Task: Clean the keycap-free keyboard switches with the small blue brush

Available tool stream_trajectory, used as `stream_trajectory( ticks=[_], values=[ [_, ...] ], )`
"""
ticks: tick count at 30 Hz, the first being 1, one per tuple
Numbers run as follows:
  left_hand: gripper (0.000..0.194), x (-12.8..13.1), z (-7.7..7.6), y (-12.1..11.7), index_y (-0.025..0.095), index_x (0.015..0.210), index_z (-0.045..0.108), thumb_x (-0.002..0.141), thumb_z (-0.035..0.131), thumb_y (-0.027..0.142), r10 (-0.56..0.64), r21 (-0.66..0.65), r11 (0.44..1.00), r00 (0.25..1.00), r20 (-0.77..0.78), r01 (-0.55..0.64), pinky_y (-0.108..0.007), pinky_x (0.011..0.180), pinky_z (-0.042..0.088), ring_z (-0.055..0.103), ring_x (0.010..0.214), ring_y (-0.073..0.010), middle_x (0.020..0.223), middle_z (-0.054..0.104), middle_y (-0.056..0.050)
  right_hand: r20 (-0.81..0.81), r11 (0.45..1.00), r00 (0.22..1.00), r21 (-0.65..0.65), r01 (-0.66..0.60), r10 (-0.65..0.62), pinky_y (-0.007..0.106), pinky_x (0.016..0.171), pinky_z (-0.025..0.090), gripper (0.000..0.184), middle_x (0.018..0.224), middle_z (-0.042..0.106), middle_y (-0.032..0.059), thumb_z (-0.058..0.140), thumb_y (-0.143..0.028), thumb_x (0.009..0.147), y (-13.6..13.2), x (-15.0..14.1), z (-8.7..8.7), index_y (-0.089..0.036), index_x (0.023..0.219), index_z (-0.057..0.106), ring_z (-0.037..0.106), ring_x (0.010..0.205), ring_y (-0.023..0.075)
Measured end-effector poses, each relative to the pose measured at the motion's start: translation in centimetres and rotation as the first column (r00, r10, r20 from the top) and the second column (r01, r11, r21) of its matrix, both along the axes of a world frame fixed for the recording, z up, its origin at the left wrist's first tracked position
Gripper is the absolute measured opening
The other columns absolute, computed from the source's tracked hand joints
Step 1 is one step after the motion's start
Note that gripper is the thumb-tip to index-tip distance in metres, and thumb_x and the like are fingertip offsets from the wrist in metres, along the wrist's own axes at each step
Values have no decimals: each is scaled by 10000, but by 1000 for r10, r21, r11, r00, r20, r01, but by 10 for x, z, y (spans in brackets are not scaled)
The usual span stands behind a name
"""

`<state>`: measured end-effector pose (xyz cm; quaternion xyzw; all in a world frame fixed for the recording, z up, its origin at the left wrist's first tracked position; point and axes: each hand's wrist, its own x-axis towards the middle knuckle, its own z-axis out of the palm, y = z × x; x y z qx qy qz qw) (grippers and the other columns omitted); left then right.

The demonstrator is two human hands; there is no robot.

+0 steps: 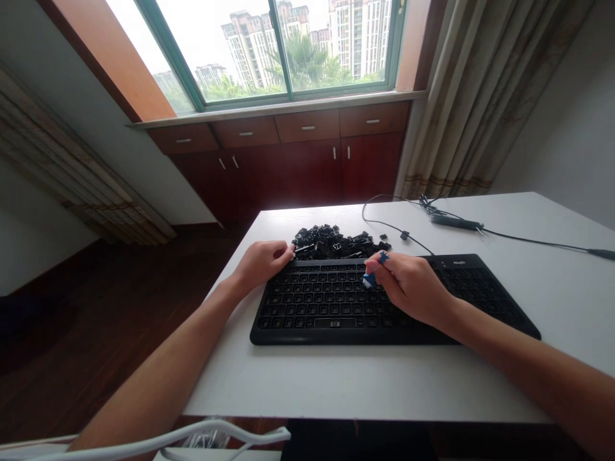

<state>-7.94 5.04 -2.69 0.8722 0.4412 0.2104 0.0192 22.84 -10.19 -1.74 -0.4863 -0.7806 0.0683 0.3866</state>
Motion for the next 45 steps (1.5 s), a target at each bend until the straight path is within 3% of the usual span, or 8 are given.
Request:
stream_trajectory(
  ticks=[5,12,19,23,28,36,42,45],
  values=[
    [462,-1,0,0,181,569,435,954,505,426,1,-2,1000,1000,3,-1,-270,560,227,317,517,-99,516,382,44,118,998,993,64,12,-19,290,557,353,383,620,541,13,427,-361,1041,0,1,6,-168,732,547,443,541,106],
    [464,0,0,0,183,573,423,959,503,428,-6,-5,1000,1000,3,6,-269,561,240,317,514,-98,515,378,46,-162,983,980,-126,-135,114,241,606,449,343,726,655,19,428,-381,1052,1,-1,5,-160,882,629,583,602,94],
    [467,0,0,0,184,567,435,957,500,433,-9,-1,1000,1000,2,9,-275,555,232,322,509,-100,514,391,41,160,995,986,96,24,-39,283,594,377,346,694,619,39,408,-348,1049,1,2,3,-169,809,582,543,615,127],
    [462,0,0,-1,183,566,434,958,499,420,-14,1,1000,1000,6,14,-274,560,238,321,518,-101,516,385,40,121,997,992,76,9,-18,287,524,305,392,596,520,0,425,-360,1042,0,5,8,-186,699,499,401,509,99],
    [461,1,0,0,184,561,433,949,514,417,-14,1,1000,1000,8,14,-274,554,235,315,501,-97,508,383,43,-142,985,983,-108,-131,115,253,613,442,346,744,655,26,421,-378,1054,0,0,6,-162,875,623,589,628,104],
    [467,1,0,-1,185,573,401,957,502,429,-7,-5,1000,1000,9,7,-277,561,242,325,512,-98,515,379,43,151,994,989,109,-14,-3,295,593,365,330,677,571,27,411,-322,1042,1,0,3,-184,768,533,483,602,129],
    [471,1,1,-1,184,574,386,957,507,430,-4,-7,1000,1000,9,4,-271,557,244,309,504,-94,509,361,48,23,986,986,6,-166,166,282,604,391,314,711,592,32,405,-311,1053,-1,0,3,-172,807,543,496,606,115],
    [470,1,1,-1,183,572,389,955,509,428,-7,-7,1000,1000,10,7,-271,558,244,309,506,-95,512,370,47,38,988,988,35,-149,148,279,627,408,276,777,638,46,415,-304,1052,0,-2,1,-162,881,579,551,663,126]
  ],
)
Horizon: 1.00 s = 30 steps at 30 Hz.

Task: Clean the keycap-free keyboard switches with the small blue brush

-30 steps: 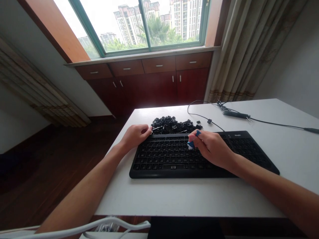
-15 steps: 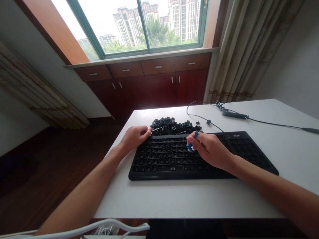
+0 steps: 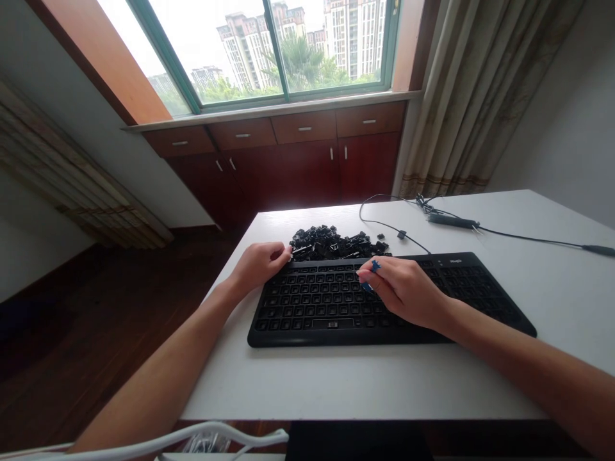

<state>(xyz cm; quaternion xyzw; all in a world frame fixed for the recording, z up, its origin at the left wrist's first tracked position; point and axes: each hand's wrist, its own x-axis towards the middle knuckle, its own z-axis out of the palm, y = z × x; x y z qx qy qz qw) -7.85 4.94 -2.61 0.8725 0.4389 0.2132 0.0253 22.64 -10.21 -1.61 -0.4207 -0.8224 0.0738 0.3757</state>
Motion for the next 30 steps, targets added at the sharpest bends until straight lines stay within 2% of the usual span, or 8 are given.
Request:
stream_trajectory(
  ticks=[2,5,9,14,19,24,30],
  values=[
    [467,0,0,0,184,569,399,955,509,424,-4,0,1000,1000,1,4,-273,556,244,309,505,-95,512,374,46,50,997,998,60,46,-49,282,631,407,258,801,653,52,420,-294,1048,0,0,0,-163,901,587,572,693,137],
    [466,-1,-1,1,185,565,409,954,512,421,-6,2,1000,1000,4,6,-272,554,244,307,503,-96,508,371,46,115,988,988,127,90,-104,290,599,385,271,725,614,38,428,-281,1035,0,2,2,-173,822,556,523,633,136],
    [467,-1,-1,2,184,566,409,954,514,420,-6,6,1000,1000,7,6,-269,557,245,308,510,-97,512,376,46,129,989,990,144,30,-49,284,589,392,252,683,584,25,448,-242,1017,-1,4,2,-184,785,526,488,597,127],
    [464,-1,-2,2,179,573,405,955,513,421,-6,1,1000,1000,2,6,-267,559,235,319,510,-92,516,381,47,89,966,996,256,-25,2,266,629,446,97,820,676,38,508,-192,1001,-1,0,-3,-162,950,584,587,693,133],
    [466,-2,-2,2,178,576,395,956,510,423,-2,-2,1000,1000,4,2,-266,563,236,314,516,-92,515,373,47,68,988,997,153,17,-27,280,688,480,154,914,694,65,467,-222,1029,1,-1,-4,-147,996,597,629,783,150],
    [470,-1,-3,2,180,578,392,959,509,429,-3,-4,1000,1000,1,3,-264,558,235,310,512,-91,513,372,49,-69,999,998,30,19,-17,265,662,474,268,796,660,40,430,-257,1047,0,-2,-3,-145,874,601,598,683,118],
    [472,-1,-2,2,180,570,399,958,509,425,0,2,1000,1000,1,0,-265,560,235,314,513,-93,514,375,48,0,994,999,100,39,-39,269,681,484,207,878,684,65,460,-252,1042,-1,-4,-5,-125,981,612,613,729,129]
  ],
)
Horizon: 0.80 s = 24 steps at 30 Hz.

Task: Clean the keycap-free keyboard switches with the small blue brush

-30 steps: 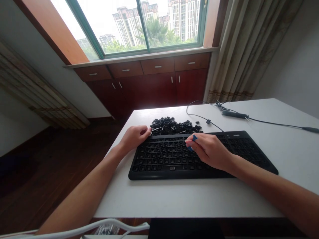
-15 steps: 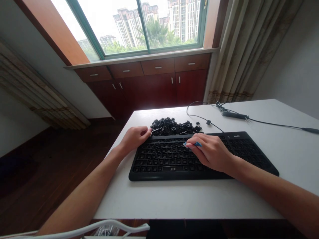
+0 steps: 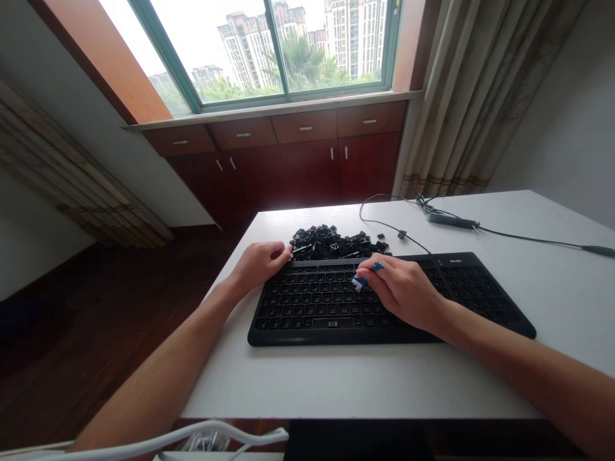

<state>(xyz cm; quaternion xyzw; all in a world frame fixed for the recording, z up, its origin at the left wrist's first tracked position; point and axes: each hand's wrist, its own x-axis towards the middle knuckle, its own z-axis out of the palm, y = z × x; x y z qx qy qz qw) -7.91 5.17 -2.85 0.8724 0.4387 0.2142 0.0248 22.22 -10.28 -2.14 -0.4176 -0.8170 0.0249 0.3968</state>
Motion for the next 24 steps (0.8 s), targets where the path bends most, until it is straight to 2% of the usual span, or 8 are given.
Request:
stream_trajectory(
  ticks=[5,10,16,24],
  values=[
    [469,-1,-1,1,183,566,418,955,511,426,-2,2,1000,1000,0,2,-267,554,234,317,507,-95,509,378,47,27,1000,999,24,17,-17,263,678,494,191,887,687,65,460,-237,1042,0,-1,0,-128,998,611,622,739,130],
    [465,-2,-2,2,183,572,415,957,508,427,-2,3,1000,1000,-1,2,-267,560,235,320,518,-97,516,380,46,77,990,994,118,74,-83,262,676,506,145,920,703,68,497,-220,1024,-1,-2,1,-134,1050,612,641,760,138],
    [473,-1,-1,1,183,573,394,958,504,434,8,-4,1000,1000,-4,-8,-270,555,226,313,510,-95,510,357,50,99,983,992,175,59,-77,239,684,514,78,924,706,45,539,-192,1004,-3,-4,3,-159,1035,603,652,766,125],
    [464,0,0,0,181,570,399,952,511,419,8,-12,1000,1000,2,-8,-270,556,234,307,517,-95,511,361,48,139,966,981,240,96,-132,243,674,516,77,960,709,41,548,-166,993,-1,1,3,-162,1045,604,651,778,129]
  ],
)
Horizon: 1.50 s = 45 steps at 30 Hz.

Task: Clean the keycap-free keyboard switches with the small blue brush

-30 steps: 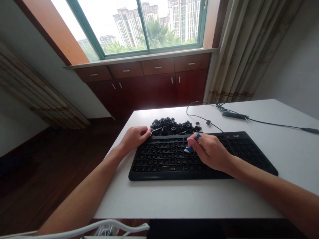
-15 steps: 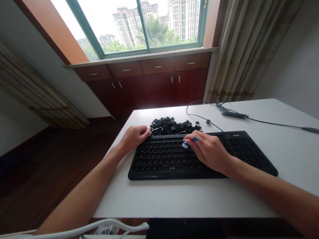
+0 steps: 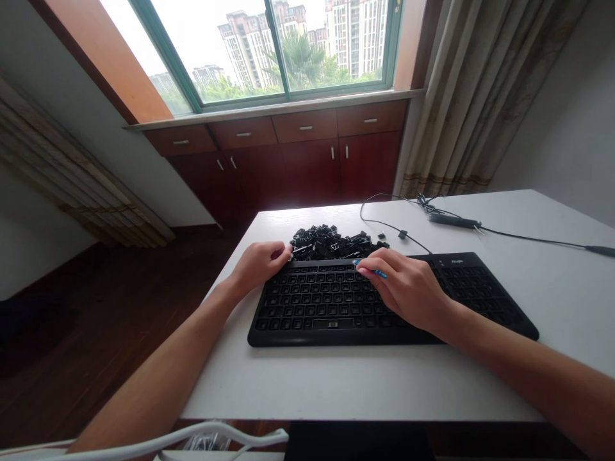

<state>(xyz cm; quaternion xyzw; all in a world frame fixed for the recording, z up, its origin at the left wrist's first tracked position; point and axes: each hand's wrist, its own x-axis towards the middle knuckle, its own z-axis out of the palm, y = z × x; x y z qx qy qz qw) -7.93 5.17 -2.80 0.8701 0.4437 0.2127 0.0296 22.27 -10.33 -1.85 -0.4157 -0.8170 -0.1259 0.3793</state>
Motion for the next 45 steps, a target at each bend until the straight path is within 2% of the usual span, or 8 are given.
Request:
stream_trajectory(
  ticks=[10,15,19,23,28,32,39,45],
  values=[
    [467,0,1,-1,184,572,412,956,503,433,-2,5,1000,1000,-3,2,-269,555,240,321,520,-98,517,366,46,-135,968,988,-231,-100,70,295,735,533,224,923,721,83,430,-238,1044,-4,-5,0,-150,975,624,679,841,169],
    [473,0,1,-1,184,571,397,960,498,434,-4,7,1000,1000,-8,4,-268,552,237,311,514,-97,513,363,46,-236,948,970,-295,-121,50,280,698,514,258,901,714,66,424,-268,1050,-5,-4,0,-154,974,642,656,773,146],
    [471,0,0,-1,183,575,396,959,501,435,-2,9,1000,1000,-11,2,-271,555,234,314,516,-97,518,367,44,-284,936,957,-314,-159,67,267,677,491,251,871,700,43,444,-271,1044,-6,-5,1,-157,970,654,632,730,126],
    [476,0,1,0,182,576,393,960,501,441,0,7,1000,1000,-17,1,-270,551,227,309,512,-95,514,361,47,-338,930,932,-282,-234,133,247,662,476,213,859,687,31,465,-240,1035,-7,-7,2,-154,971,650,617,704,103],
    [473,0,1,-1,182,573,401,957,502,439,6,10,1000,1000,-16,-6,-272,552,226,307,511,-96,514,364,46,-359,896,912,-311,-317,199,240,652,487,214,840,680,35,456,-238,1038,-8,-6,2,-153,968,639,623,693,104],
    [469,0,1,-2,183,566,413,954,504,430,4,9,1000,1000,-14,-3,-272,551,230,304,509,-96,510,365,46,-292,922,946,-311,-232,140,257,646,491,210,844,696,44,464,-256,1035,-6,-6,1,-155,979,638,632,694,123],
    [467,-1,0,-1,184,563,423,953,508,427,-5,14,1000,1000,-9,5,-274,550,228,311,512,-100,512,366,44,-147,971,988,-222,-88,56,281,690,515,221,924,738,67,441,-262,1037,-2,-1,1,-159,1000,633,678,767,151],
    [468,0,1,-2,182,566,414,953,510,427,-7,11,1000,1000,-6,7,-268,548,227,313,511,-98,510,369,45,-90,985,995,-163,-47,33,274,670,510,180,914,728,67,460,-231,1031,-2,0,2,-154,1025,623,669,766,152]
  ],
)
